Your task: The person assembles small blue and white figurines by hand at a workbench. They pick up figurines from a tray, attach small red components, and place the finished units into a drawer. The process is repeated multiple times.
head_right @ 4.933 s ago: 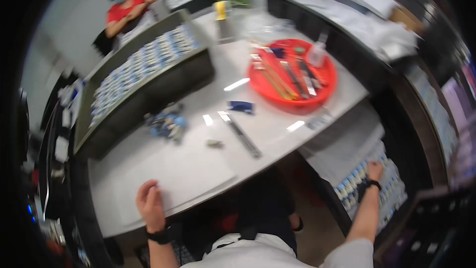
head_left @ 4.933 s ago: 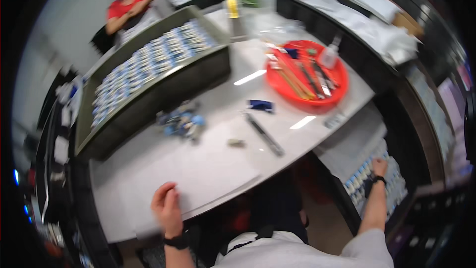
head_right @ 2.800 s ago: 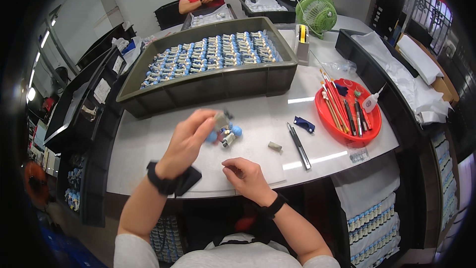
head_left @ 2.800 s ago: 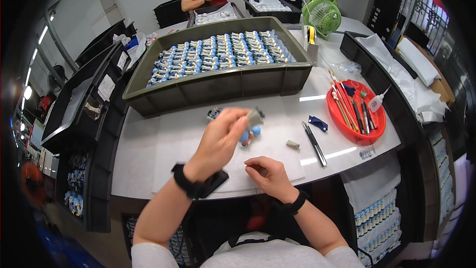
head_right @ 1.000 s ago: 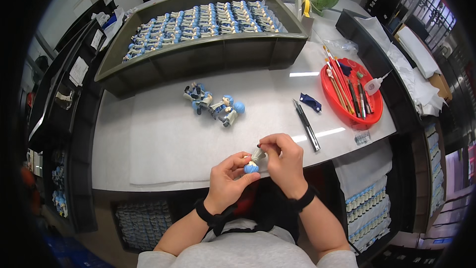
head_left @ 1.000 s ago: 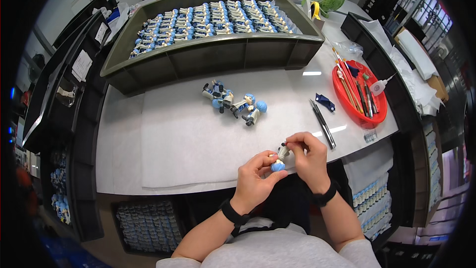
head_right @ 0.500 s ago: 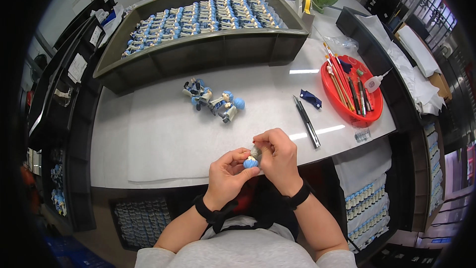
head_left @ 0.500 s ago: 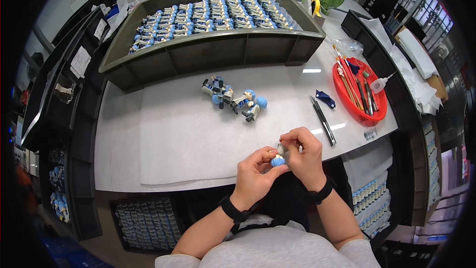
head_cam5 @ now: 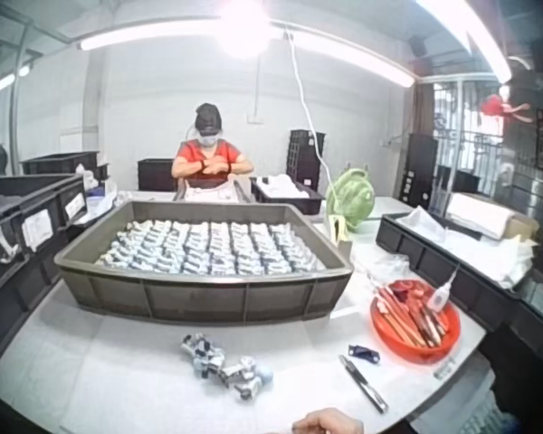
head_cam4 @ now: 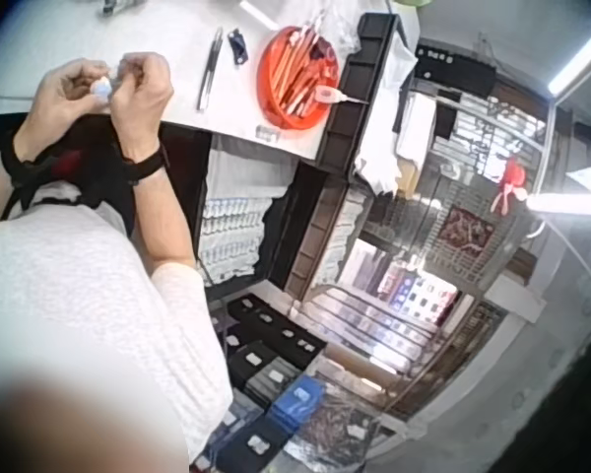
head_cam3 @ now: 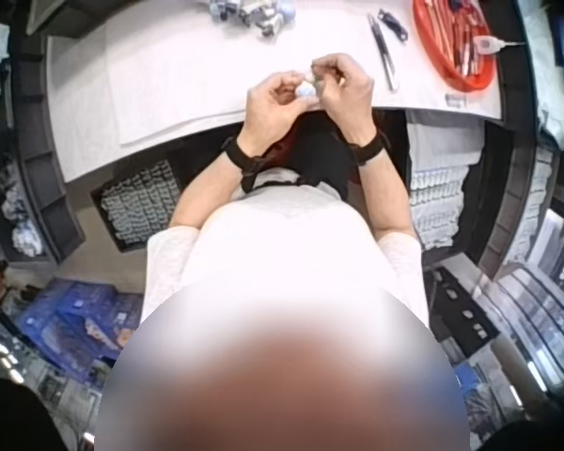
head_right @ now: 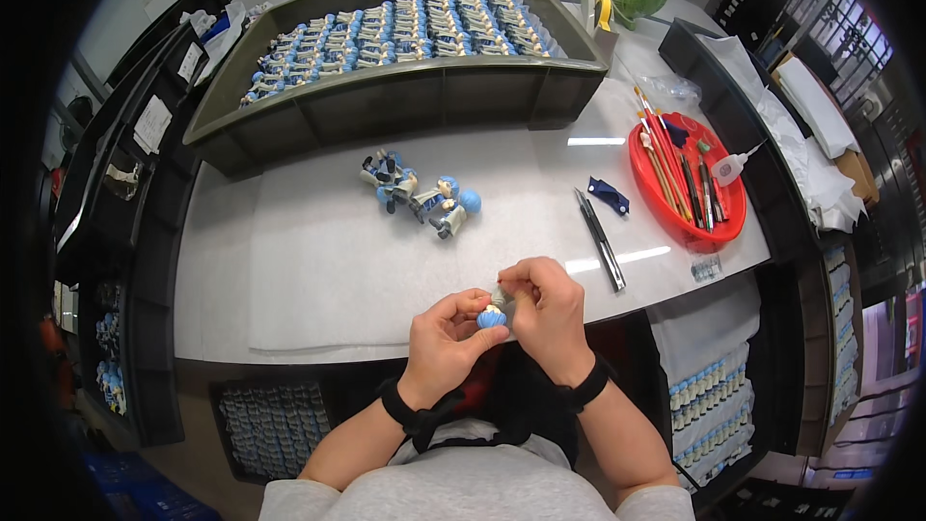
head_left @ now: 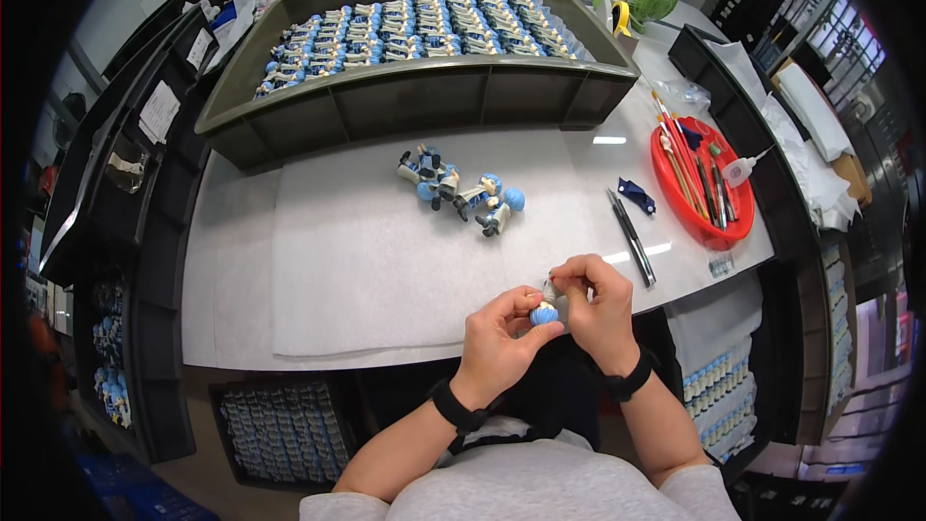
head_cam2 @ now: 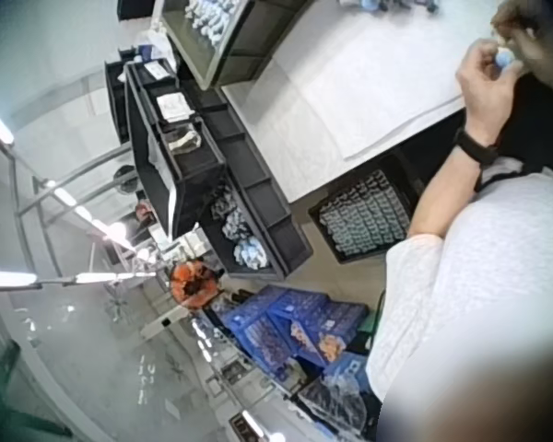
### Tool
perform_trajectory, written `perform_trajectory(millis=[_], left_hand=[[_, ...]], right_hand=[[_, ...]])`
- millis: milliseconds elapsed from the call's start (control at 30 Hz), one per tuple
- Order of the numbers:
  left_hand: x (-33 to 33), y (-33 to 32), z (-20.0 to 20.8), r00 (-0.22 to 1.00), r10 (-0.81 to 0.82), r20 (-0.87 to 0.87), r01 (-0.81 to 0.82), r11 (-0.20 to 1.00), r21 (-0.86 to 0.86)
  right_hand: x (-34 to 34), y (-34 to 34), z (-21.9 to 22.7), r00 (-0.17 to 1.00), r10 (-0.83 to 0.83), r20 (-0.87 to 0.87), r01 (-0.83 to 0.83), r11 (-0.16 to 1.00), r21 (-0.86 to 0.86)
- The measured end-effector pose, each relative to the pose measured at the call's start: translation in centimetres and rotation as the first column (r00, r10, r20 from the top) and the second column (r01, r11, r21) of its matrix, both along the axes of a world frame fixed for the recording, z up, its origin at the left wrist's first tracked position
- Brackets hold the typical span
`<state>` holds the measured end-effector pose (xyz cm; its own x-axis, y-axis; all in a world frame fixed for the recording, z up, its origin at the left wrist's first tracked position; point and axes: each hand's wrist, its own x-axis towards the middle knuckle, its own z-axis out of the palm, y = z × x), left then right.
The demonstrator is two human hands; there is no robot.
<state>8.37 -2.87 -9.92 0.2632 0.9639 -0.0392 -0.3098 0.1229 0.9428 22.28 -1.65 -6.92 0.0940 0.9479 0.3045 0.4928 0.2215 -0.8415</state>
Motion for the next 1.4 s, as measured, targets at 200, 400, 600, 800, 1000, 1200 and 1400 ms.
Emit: perform_trajectory(millis=[200,400,600,800,1000,1200,1400], left_hand=[[0.2,0.0,-0.6,0.998,0.059,0.023,-0.061,0.995,0.075],[0.3,0.0,-0.5,0.999,0.038,0.001,-0.038,0.997,0.064],[0.1,0.0,-0.6,1.000,0.023,-0.006,-0.023,0.999,0.040],[0.2,0.0,-0.6,0.999,0.002,0.039,-0.003,1.000,0.026],[-0.1,0.0,-0.1,1.000,0.002,0.021,-0.002,1.000,0.001],[0.0,0.0,-0.2,1.000,0.000,0.015,-0.001,1.000,0.017],[0.2,0.0,-0.6,0.999,0.043,0.008,-0.044,0.996,0.077]], right_hand=[[0.0,0.1,0.0,0.999,0.002,0.032,-0.002,1.000,-0.002],[0.4,0.4,0.0,0.999,-0.012,0.037,0.013,1.000,-0.022],[1.2,1.3,-0.1,0.998,-0.064,0.027,0.064,0.998,-0.017],[-0.3,0.0,0.4,0.999,0.009,0.036,-0.010,1.000,0.019],[-0.2,0.2,0.7,0.998,-0.001,0.070,-0.001,1.000,0.022],[0.4,0.2,0.5,0.995,-0.010,0.095,0.009,1.000,0.007],[2.7,2.0,0.9,0.977,-0.060,0.207,0.066,0.998,-0.020]])
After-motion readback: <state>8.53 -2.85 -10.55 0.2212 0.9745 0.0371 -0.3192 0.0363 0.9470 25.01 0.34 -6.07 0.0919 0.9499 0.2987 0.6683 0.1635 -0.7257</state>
